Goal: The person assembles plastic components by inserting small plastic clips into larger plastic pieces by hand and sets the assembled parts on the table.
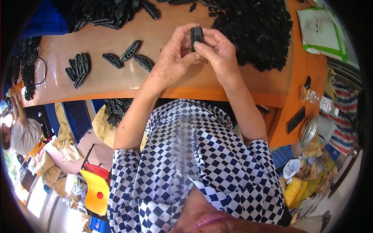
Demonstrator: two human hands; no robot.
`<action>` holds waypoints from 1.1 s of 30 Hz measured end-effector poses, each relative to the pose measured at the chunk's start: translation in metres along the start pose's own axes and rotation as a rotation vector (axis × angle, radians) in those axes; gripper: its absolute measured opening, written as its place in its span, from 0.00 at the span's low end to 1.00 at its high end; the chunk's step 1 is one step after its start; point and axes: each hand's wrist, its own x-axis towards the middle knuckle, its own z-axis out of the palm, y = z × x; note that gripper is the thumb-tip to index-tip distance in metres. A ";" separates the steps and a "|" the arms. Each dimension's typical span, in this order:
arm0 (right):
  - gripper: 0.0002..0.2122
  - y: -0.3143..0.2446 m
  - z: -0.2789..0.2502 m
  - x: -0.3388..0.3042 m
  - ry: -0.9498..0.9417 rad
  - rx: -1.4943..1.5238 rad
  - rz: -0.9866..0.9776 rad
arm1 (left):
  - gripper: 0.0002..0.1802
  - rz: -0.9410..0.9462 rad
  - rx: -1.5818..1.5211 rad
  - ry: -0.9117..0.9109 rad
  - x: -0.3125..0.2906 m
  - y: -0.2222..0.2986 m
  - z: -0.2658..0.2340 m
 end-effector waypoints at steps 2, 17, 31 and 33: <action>0.13 0.006 0.001 0.007 -0.009 -0.032 -0.026 | 0.27 0.052 0.076 0.000 0.001 -0.001 -0.008; 0.09 -0.025 0.046 0.087 -0.052 -1.621 -0.702 | 0.19 0.315 1.400 0.254 -0.006 0.049 -0.107; 0.06 -0.040 0.078 0.064 0.015 -1.429 -0.450 | 0.25 0.218 1.251 0.412 -0.023 0.059 -0.135; 0.07 -0.039 0.081 0.059 0.073 -1.060 -0.337 | 0.29 0.351 0.910 0.536 -0.029 0.054 -0.133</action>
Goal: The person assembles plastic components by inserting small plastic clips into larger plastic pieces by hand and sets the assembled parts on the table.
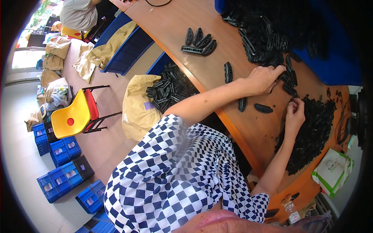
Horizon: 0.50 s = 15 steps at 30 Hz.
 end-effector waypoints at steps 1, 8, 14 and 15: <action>0.07 0.002 0.005 -0.002 0.005 0.003 -0.012 | 0.29 0.005 0.006 0.011 -0.003 -0.001 0.002; 0.10 -0.009 0.002 -0.026 -0.103 0.845 0.141 | 0.22 -0.215 -0.503 -0.049 -0.022 0.023 0.000; 0.07 -0.008 -0.002 -0.043 -0.136 0.810 0.131 | 0.24 -0.139 -0.613 -0.120 -0.038 0.047 0.007; 0.06 -0.006 -0.003 -0.047 -0.123 0.771 0.146 | 0.24 -0.140 -0.619 -0.134 -0.038 0.046 0.009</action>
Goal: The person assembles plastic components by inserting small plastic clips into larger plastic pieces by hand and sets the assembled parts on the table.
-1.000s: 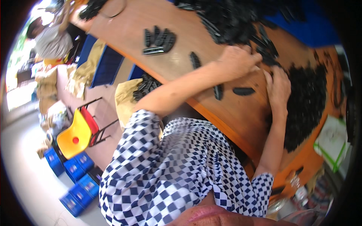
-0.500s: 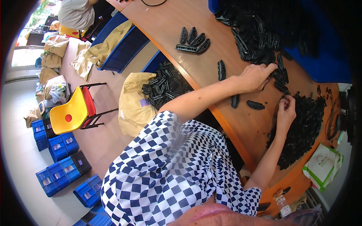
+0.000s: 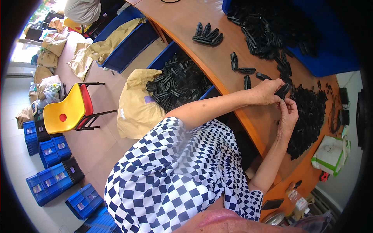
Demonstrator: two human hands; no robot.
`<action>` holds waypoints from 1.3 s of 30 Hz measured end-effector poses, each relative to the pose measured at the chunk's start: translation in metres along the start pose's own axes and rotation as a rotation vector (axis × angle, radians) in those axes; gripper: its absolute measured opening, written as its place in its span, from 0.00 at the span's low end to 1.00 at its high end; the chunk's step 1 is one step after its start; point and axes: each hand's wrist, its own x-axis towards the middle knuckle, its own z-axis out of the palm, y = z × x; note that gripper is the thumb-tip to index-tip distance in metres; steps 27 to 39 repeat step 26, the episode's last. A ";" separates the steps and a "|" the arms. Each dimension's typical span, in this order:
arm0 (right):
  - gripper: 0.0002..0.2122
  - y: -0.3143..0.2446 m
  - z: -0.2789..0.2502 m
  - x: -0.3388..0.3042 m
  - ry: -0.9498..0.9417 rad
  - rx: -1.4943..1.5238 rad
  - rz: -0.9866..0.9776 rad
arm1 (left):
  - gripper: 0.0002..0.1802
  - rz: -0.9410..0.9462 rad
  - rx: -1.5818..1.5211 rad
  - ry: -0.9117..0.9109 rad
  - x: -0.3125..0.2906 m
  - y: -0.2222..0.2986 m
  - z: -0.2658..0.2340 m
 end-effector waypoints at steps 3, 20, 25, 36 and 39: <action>0.04 0.005 -0.009 0.008 0.046 -0.102 -0.010 | 0.26 0.192 0.173 0.118 0.011 -0.021 0.016; 0.04 0.039 -0.075 -0.050 0.062 0.193 -0.063 | 0.28 -0.253 -0.458 -0.255 -0.011 -0.031 0.087; 0.06 0.036 -0.068 -0.052 0.099 0.242 -0.119 | 0.29 -0.209 -0.421 -0.257 -0.014 -0.033 0.090; 0.07 0.037 -0.065 -0.050 0.111 0.302 -0.160 | 0.30 -0.201 -0.399 -0.254 -0.011 -0.035 0.091; 0.07 0.037 -0.065 -0.050 0.111 0.302 -0.160 | 0.30 -0.201 -0.399 -0.254 -0.011 -0.035 0.091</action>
